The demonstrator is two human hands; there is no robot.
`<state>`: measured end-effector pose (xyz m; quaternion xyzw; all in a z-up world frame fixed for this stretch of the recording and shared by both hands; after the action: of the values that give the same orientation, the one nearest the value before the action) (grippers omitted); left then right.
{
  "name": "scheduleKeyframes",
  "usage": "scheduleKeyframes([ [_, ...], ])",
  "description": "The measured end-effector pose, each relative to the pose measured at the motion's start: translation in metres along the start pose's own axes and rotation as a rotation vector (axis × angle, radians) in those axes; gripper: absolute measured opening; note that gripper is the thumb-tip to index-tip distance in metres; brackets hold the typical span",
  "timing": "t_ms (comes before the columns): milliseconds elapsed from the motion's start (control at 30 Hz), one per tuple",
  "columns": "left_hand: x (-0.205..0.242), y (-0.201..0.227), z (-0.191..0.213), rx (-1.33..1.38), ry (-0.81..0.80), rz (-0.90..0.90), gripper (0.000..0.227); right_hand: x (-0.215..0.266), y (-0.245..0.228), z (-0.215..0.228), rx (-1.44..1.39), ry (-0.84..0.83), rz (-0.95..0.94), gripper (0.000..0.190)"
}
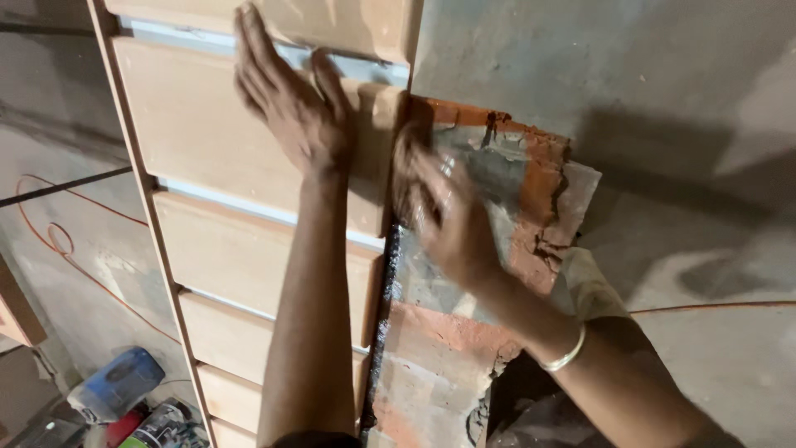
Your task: The person applies a liquid finish to a wooden drawer front using a cloth. They dip the cloth into a metal can and wipe the finish onto the drawer's surface and edges.
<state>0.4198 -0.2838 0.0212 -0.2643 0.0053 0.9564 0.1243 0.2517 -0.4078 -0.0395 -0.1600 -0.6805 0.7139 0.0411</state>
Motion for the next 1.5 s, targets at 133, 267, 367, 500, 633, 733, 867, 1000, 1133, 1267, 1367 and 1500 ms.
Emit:
scheduleKeyframes([
  [133, 0.007, -0.015, 0.0, 0.138, -0.051, 0.11, 0.055, -0.066, 0.027, -0.008, 0.08, -0.115, -0.235, 0.053],
  [267, 0.0, -0.017, -0.004, 0.153, -0.091, 0.134, 0.056, 0.006, -0.004, -0.028, -0.179, -0.067, -0.381, 0.066],
  [367, -0.001, -0.016, -0.004, 0.127, -0.088, 0.138, 0.056, 0.041, -0.042, -0.034, -0.005, -0.077, -0.088, 0.057],
  [500, 0.0, -0.017, -0.006, 0.131, -0.081, 0.135, 0.056, -0.008, -0.014, -0.013, 0.128, -0.036, -0.061, 0.065],
  [633, 0.0, -0.014, -0.007, 0.093, -0.118, 0.132, 0.054, -0.068, 0.024, -0.001, 0.121, 0.002, -0.138, 0.047],
  [733, -0.003, -0.01, -0.009, 0.04, -0.166, 0.12, 0.055, -0.029, 0.002, -0.008, 0.072, 0.051, -0.055, 0.047],
  [867, -0.003, -0.007, -0.007, -0.041, -0.197, 0.126, 0.056, 0.049, -0.023, -0.042, -0.067, -0.176, -0.019, 0.048],
  [1000, -0.008, -0.005, -0.009, -0.096, -0.211, 0.138, 0.057, -0.003, 0.019, 0.006, -0.305, 0.029, -0.135, 0.043],
  [1133, -0.01, 0.014, -0.012, -0.151, -0.305, -0.063, 0.055, -0.149, 0.052, 0.061, -0.117, 0.159, 0.045, 0.046],
  [1267, -0.013, 0.036, -0.017, -0.108, -0.404, -0.254, 0.055, -0.176, 0.018, 0.049, 0.21, 0.2, 0.198, 0.049],
  [1367, -0.021, 0.04, -0.02, -0.058, -0.433, -0.25, 0.056, -0.12, 0.025, 0.021, 0.103, 0.068, -0.178, 0.045],
  [1500, -0.021, 0.04, -0.011, 0.008, -0.428, -0.187, 0.057, -0.112, 0.03, 0.021, 0.019, 0.133, -0.089, 0.046],
])
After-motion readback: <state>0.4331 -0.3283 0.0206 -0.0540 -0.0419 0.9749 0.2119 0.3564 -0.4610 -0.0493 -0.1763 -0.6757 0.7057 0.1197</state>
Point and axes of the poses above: each hand's wrist, its own x-axis away from the middle knuckle, its own z-axis out of the back of the hand, y = z × x, the point moved 9 cm from there along -x, towards the middle knuckle, and after that the axes turned 5 degrees about z, right-handed, at the moved point
